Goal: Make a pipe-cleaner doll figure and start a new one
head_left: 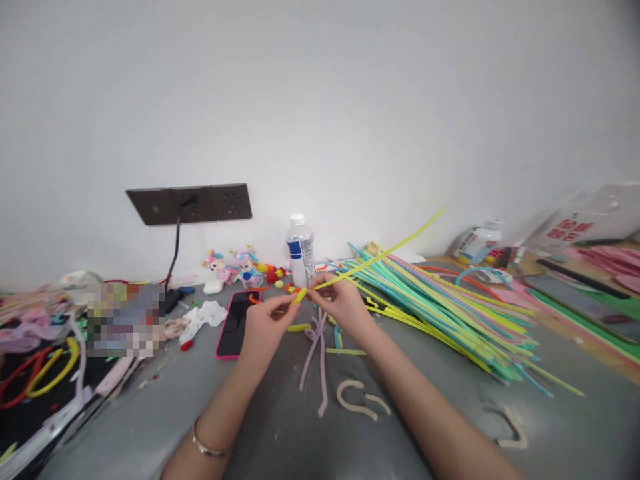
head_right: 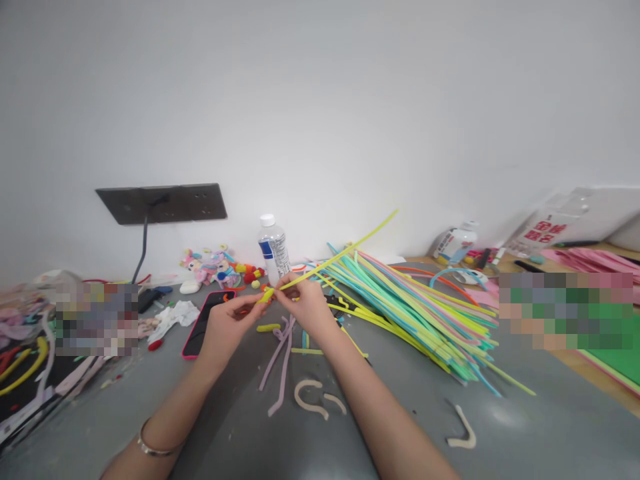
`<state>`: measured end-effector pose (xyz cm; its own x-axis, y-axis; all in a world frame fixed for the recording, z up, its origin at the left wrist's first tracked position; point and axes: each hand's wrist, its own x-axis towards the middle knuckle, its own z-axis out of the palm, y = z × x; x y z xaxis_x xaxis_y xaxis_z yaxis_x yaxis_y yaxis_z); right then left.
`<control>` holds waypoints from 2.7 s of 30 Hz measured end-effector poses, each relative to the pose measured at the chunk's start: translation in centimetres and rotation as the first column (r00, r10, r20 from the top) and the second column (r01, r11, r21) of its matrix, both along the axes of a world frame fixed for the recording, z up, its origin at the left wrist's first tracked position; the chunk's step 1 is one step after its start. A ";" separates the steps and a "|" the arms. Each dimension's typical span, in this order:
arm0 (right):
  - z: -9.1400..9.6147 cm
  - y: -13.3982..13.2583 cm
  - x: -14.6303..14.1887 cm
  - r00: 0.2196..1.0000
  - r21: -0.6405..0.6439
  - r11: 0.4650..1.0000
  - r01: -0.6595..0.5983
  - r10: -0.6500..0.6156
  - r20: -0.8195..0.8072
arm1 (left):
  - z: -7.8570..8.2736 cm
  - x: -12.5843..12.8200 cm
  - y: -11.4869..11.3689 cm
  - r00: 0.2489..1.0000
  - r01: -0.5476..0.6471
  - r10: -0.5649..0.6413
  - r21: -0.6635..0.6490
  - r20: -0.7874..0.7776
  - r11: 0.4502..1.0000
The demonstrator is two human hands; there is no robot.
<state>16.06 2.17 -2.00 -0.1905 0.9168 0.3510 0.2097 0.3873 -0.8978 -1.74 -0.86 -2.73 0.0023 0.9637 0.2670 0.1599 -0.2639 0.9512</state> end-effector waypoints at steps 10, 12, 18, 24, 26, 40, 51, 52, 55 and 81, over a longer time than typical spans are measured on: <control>0.9 -0.4 0.5 0.985 0.117 0.993 -0.001 -0.019 0.170 | -0.5 -0.6 0.6 0.961 -0.034 0.057 0.089 -0.269 0.995; 1.2 -0.3 1.1 0.991 0.151 0.988 -0.037 0.017 0.133 | -0.5 -0.6 0.7 0.897 -0.036 0.091 0.132 -0.433 0.991; 2.1 0.1 2.4 0.991 0.271 0.954 -0.127 0.109 0.080 | -0.8 -0.5 0.7 0.767 0.030 0.060 0.129 -0.639 0.991; 2.5 -0.2 2.3 0.974 0.292 0.931 -0.220 0.195 0.113 | 0.9 -0.5 0.3 0.974 0.123 -0.127 -0.034 -0.186 0.992; 2.5 -0.3 2.0 0.961 0.261 0.927 -0.270 0.245 0.125 | 1.3 -0.2 0.1 0.977 0.210 -0.213 -0.152 0.000 0.966; 2.1 -1.0 0.8 0.968 0.157 0.956 -0.247 0.235 0.092 | 1.5 -0.1 0.0 0.973 0.190 -0.149 -0.239 0.178 0.952; 0.3 -1.1 -1.5 0.987 0.393 0.906 -0.157 0.155 0.036 | 1.2 1.6 -0.4 0.768 0.047 0.209 -0.378 0.605 0.925; 0.1 -1.3 -1.8 0.990 0.394 0.909 -0.139 0.138 0.030 | 1.3 1.7 -0.5 0.743 0.038 0.230 -0.383 0.629 0.923; -0.6 -1.7 -2.6 0.995 0.422 0.902 -0.095 0.086 0.041 | 1.5 1.8 -0.7 0.675 0.017 0.282 -0.396 0.682 0.918; 1.0 -0.2 0.1 0.916 -0.077 0.948 -0.310 0.276 -0.290 | 1.8 1.1 -1.0 0.975 -0.010 0.041 -0.142 0.219 0.990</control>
<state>16.19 1.97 -1.04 -0.3698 0.8725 0.3193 -0.1552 0.2808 -0.9471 -0.65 -1.84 -0.93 -0.0668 0.9903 0.1218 -0.0535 -0.1255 0.9907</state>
